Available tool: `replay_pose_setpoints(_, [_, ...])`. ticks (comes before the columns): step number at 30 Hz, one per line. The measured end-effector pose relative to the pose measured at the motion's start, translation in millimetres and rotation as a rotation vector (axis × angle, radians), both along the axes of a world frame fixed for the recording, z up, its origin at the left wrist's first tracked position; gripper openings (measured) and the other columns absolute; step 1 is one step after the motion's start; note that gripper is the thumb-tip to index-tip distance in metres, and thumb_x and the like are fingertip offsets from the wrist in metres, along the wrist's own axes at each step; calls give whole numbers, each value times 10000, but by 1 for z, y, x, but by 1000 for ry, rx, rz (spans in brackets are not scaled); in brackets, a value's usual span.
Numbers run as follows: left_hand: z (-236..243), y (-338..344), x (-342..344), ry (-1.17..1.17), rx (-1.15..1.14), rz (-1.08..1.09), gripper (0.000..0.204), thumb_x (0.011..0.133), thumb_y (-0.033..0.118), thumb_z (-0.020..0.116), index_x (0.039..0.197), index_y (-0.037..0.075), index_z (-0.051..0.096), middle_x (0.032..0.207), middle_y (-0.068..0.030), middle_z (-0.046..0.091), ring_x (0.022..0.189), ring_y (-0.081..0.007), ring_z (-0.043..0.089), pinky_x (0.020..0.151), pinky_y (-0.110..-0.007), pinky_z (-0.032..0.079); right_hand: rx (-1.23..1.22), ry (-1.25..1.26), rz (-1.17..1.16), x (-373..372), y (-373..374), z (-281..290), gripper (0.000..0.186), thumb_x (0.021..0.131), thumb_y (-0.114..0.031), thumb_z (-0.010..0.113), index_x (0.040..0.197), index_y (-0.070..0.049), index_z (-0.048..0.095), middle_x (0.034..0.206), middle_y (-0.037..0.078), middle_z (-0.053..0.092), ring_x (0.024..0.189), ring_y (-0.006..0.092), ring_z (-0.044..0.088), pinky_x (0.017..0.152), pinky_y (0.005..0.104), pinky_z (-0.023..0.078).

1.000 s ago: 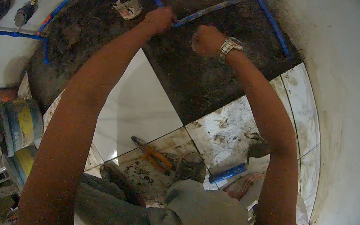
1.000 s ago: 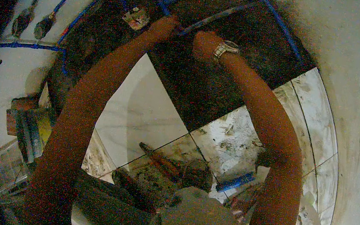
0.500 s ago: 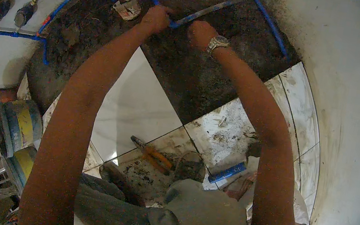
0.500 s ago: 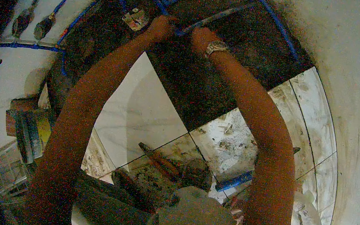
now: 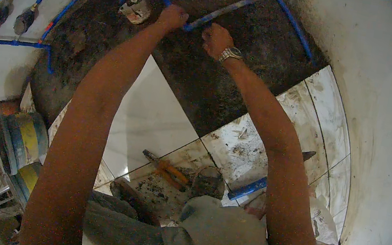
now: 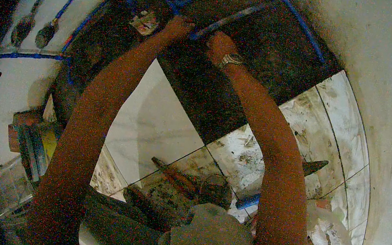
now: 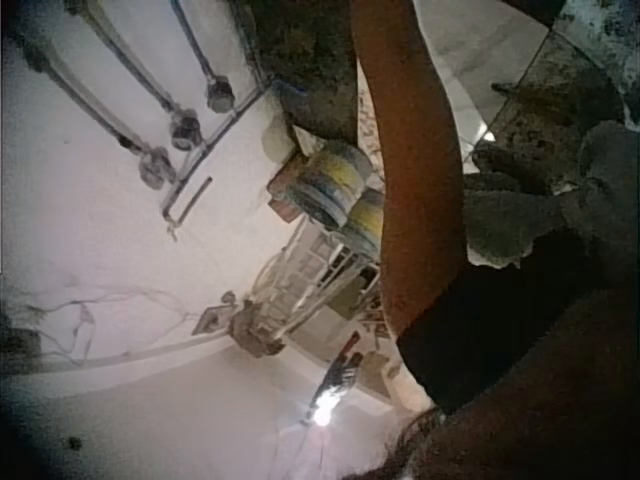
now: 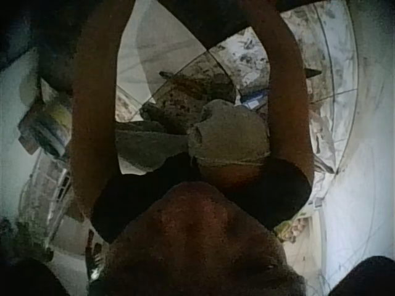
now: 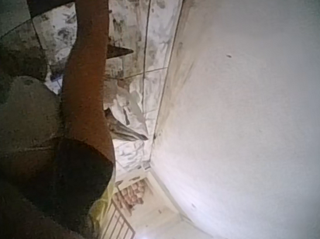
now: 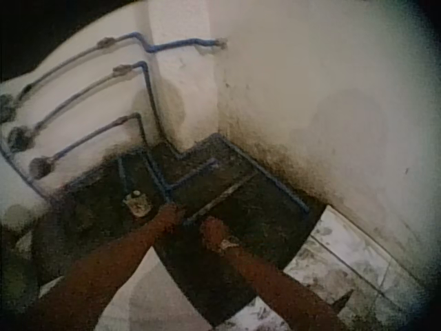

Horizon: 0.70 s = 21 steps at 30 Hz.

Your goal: Laying ceramic floor tiles and adjusting blue PVC plumbing pipes using construction tools.

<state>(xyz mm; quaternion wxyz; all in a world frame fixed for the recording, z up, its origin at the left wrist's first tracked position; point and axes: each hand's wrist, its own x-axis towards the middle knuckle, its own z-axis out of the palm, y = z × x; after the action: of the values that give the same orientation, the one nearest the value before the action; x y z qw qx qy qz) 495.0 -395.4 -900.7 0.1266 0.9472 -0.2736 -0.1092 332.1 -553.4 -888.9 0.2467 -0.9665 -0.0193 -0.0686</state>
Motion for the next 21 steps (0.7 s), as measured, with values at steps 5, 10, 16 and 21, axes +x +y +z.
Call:
replay_pose_setpoints(5, [-33,-6,34,-120,176,-235,411,848,446,511,971,97,689,1087,-153,636,1048,-349,584,879,-447,472,259,137,-204,9,3,0,170,779,-195,601,874,-57,629,858,173,577,823,378,589,725,459,495])
replay_pose_setpoints(10, [-48,-4,49,-51,65,-210,407,853,449,504,950,105,697,1027,-129,663,976,-334,623,831,-455,494,5,-10,-27,17,-1,0,144,780,-169,577,832,-59,654,894,191,591,872,380,595,759,452,497])
replay_pose_setpoints(16, [-31,-6,36,-225,3,-124,380,838,409,549,987,84,675,990,-147,668,958,-358,623,812,-466,492,86,184,-68,17,0,13,173,791,-177,566,850,-52,669,895,211,626,872,391,617,760,462,511])
replay_pose_setpoints(21, [0,-10,-4,-147,-275,231,322,870,324,542,1005,46,633,991,-171,658,973,-358,609,830,-463,470,177,322,-187,21,8,18,230,801,-212,566,880,-30,682,904,232,651,849,410,636,768,477,522])
